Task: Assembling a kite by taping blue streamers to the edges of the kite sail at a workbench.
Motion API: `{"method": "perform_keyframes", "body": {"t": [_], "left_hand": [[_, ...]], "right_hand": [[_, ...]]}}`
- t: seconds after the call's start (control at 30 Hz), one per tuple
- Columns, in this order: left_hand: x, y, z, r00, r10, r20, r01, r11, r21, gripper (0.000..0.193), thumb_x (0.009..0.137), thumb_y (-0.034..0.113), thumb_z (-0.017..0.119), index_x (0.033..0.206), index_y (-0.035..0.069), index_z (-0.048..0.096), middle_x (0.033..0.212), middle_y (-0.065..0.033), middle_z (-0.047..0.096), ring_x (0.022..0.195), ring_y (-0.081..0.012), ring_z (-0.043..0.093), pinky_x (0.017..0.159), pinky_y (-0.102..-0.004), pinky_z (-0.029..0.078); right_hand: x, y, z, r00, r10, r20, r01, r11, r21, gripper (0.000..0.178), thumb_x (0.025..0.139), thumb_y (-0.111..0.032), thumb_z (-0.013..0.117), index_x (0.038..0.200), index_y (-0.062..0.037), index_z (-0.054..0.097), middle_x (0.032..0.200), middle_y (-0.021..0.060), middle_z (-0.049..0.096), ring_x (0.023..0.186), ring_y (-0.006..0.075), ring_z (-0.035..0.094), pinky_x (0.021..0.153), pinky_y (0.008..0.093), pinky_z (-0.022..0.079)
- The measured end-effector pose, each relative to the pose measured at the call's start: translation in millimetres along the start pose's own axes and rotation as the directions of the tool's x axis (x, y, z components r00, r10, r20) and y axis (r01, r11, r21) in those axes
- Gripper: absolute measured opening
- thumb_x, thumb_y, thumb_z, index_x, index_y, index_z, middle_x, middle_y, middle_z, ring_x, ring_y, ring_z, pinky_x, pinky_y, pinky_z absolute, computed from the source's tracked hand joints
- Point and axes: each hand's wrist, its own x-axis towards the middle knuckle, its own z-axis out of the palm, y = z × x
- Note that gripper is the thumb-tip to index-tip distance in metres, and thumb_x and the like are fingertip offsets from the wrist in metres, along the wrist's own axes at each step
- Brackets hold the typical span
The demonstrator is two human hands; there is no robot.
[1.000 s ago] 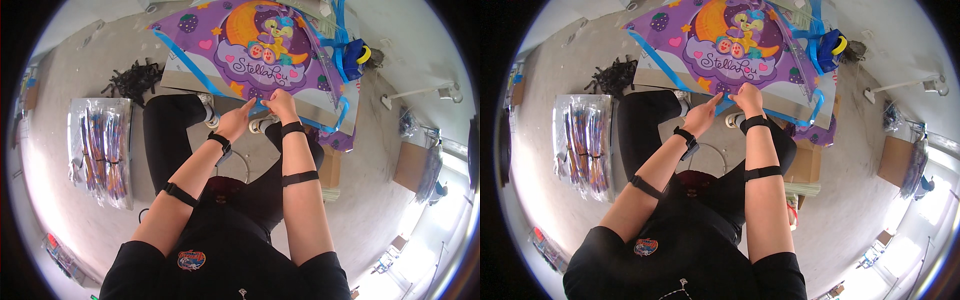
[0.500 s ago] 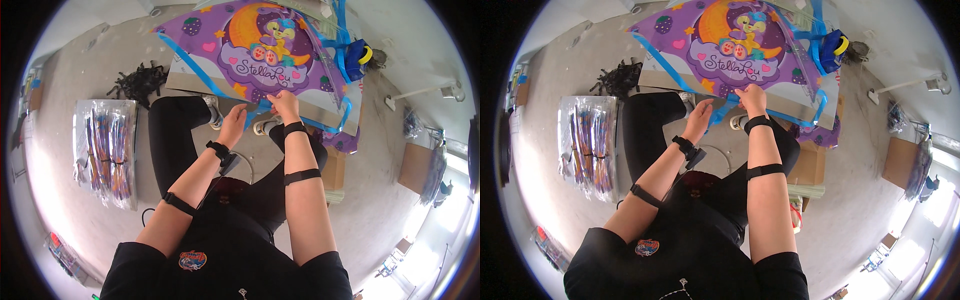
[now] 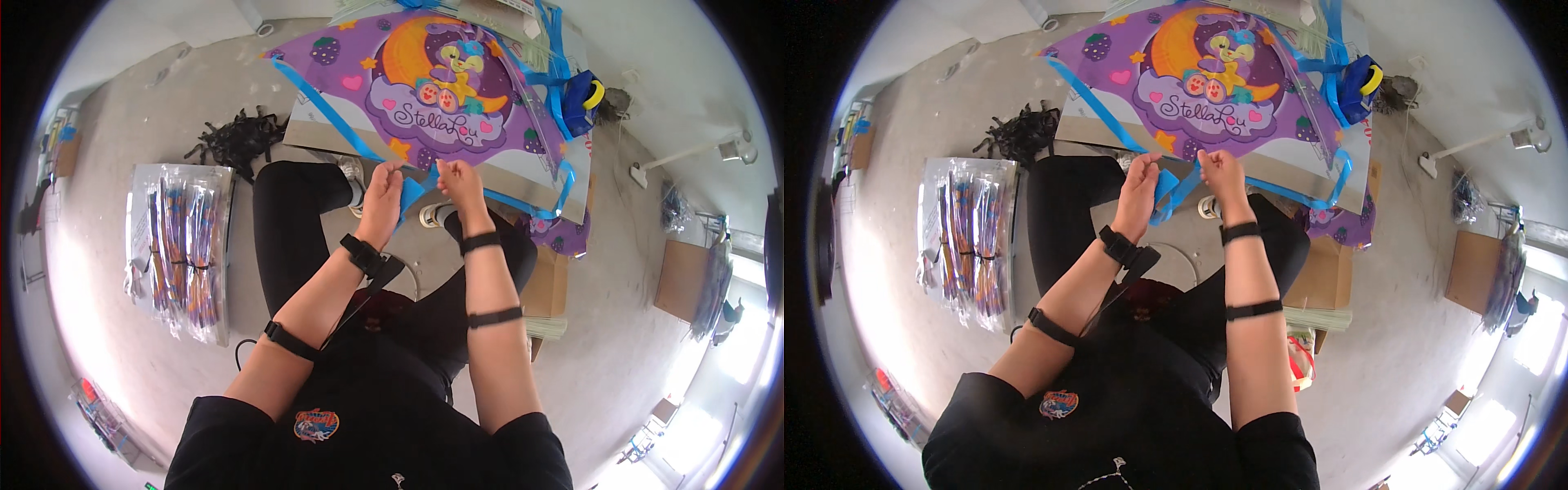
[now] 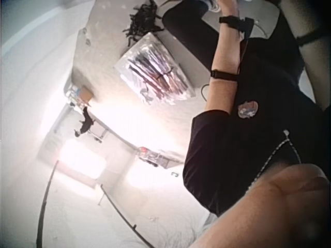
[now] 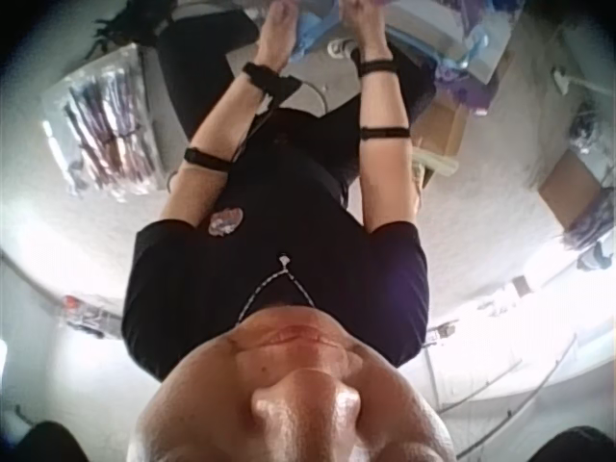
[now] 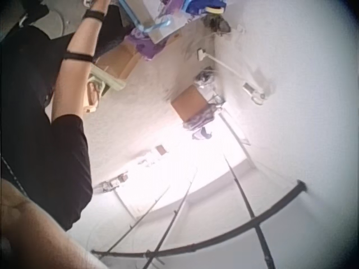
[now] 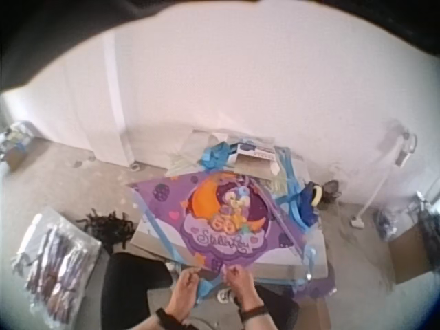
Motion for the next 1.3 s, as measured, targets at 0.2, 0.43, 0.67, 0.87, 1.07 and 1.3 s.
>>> {"method": "perform_keyframes", "body": {"t": [0.2,0.43,0.67,0.87,1.07,1.3], "left_hand": [[-15,-3,8,0.987,0.028,-0.161,-0.047,0.992,-0.116,0.049,0.092,0.015,0.047,0.139,0.021,0.038,0.085,-0.0162,0.065,0.079,-0.0354,0.062,0.065,-0.0445,0.048],[-22,8,19,0.968,-0.11,-0.226,-0.048,0.801,-0.597,0.034,0.096,0.021,0.048,0.127,0.01,0.05,0.08,-0.0136,0.062,0.07,-0.0246,0.06,0.063,-0.0368,0.045],[-26,16,10,0.965,-0.193,-0.177,-0.03,0.59,-0.807,0.03,0.099,0.025,0.045,0.117,0.003,0.054,0.076,0.0006,0.05,0.068,-0.0082,0.045,0.059,-0.0257,0.039],[-35,35,-4,0.967,-0.252,-0.048,0.052,0.376,-0.925,0.028,0.101,0.025,0.04,0.117,0.007,0.054,0.077,0.0048,0.045,0.066,-0.0031,0.038,0.056,-0.0191,0.032],[-39,64,-15,0.931,-0.171,-0.321,-0.225,0.424,-0.877,0.023,0.098,0.012,0.046,0.12,0.006,0.051,0.076,0.0022,0.048,0.066,-0.0038,0.044,0.058,-0.0181,0.037],[-54,85,-29,0.866,-0.122,-0.486,-0.37,0.498,-0.784,0.026,0.092,-0.001,0.052,0.118,0.003,0.05,0.08,-0.0013,0.053,0.068,-0.0063,0.049,0.06,-0.0214,0.042]], "right_hand": [[-11,-9,-7,0.997,0.073,-0.036,-0.07,0.994,0.082,0.032,0.078,-0.028,0.075,0.077,-0.0039,0.054,0.057,0.005,0.06,0.048,0.0164,0.061,0.046,0.0294,0.048],[-25,2,-21,0.99,0.127,-0.058,-0.108,0.959,0.261,0.033,0.08,-0.027,0.073,0.075,-0.0021,0.052,0.064,0.0084,0.062,0.051,0.017,0.063,0.046,0.0288,0.05],[-27,8,-20,0.992,0.047,-0.113,-0.032,0.99,0.135,0.035,0.077,-0.031,0.075,0.076,-0.0046,0.053,0.06,0.0071,0.062,0.053,0.0174,0.065,0.049,0.0303,0.05],[-23,21,-18,0.981,0.02,-0.191,-0.008,0.998,0.065,0.036,0.077,-0.036,0.075,0.078,-0.0048,0.056,0.06,0.0075,0.062,0.053,0.0186,0.064,0.056,0.0318,0.049],[-98,15,-5,0.981,-0.167,-0.096,0.173,0.547,0.819,0.032,0.092,-0.035,0.058,0.09,-0.0027,0.06,0.075,0.004,0.061,0.066,0.0118,0.058,0.06,0.0255,0.045],[-171,-23,3,0.92,-0.249,-0.302,0.386,0.452,0.805,0.018,0.091,-0.017,0.062,0.096,0.0001,0.06,0.081,-0.0003,0.059,0.072,0.0061,0.053,0.065,0.0208,0.042]]}}
